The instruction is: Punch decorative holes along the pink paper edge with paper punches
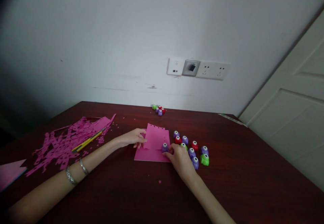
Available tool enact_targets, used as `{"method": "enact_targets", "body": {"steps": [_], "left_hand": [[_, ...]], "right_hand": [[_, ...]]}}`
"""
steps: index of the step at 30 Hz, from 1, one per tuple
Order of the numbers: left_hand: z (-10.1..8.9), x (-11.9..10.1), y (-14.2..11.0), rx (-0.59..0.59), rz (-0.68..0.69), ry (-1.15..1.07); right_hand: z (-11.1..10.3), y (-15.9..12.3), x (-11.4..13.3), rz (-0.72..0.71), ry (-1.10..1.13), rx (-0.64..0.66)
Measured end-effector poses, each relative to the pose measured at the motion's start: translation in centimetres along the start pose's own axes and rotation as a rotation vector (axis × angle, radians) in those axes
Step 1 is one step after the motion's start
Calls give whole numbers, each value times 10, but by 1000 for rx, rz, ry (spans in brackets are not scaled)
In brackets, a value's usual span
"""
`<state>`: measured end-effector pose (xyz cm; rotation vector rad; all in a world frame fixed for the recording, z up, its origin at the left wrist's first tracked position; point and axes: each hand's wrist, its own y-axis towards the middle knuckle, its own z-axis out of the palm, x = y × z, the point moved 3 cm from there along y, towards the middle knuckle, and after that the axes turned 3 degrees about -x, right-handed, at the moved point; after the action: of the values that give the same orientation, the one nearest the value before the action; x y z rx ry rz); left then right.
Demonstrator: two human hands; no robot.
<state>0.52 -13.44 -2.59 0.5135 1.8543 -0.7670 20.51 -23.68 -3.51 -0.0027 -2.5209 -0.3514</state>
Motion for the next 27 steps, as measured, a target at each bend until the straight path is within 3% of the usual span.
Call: {"method": "enact_targets", "body": {"steps": [8, 12, 17, 21, 27], "left_hand": [[2, -2, -2, 22, 2, 3], [-3, 1, 0, 33, -15, 115], [-22, 0, 2, -42, -37, 456], [-21, -15, 4, -79, 49, 488], [6, -41, 12, 42, 57, 404]], "right_hand": [[0, -1, 3, 10, 5, 17], [-9, -1, 6, 50, 5, 52], [-20, 6, -4, 322, 194, 325], [-28, 22, -7, 308, 265, 524], [-28, 48, -1, 256, 275, 698]]}}
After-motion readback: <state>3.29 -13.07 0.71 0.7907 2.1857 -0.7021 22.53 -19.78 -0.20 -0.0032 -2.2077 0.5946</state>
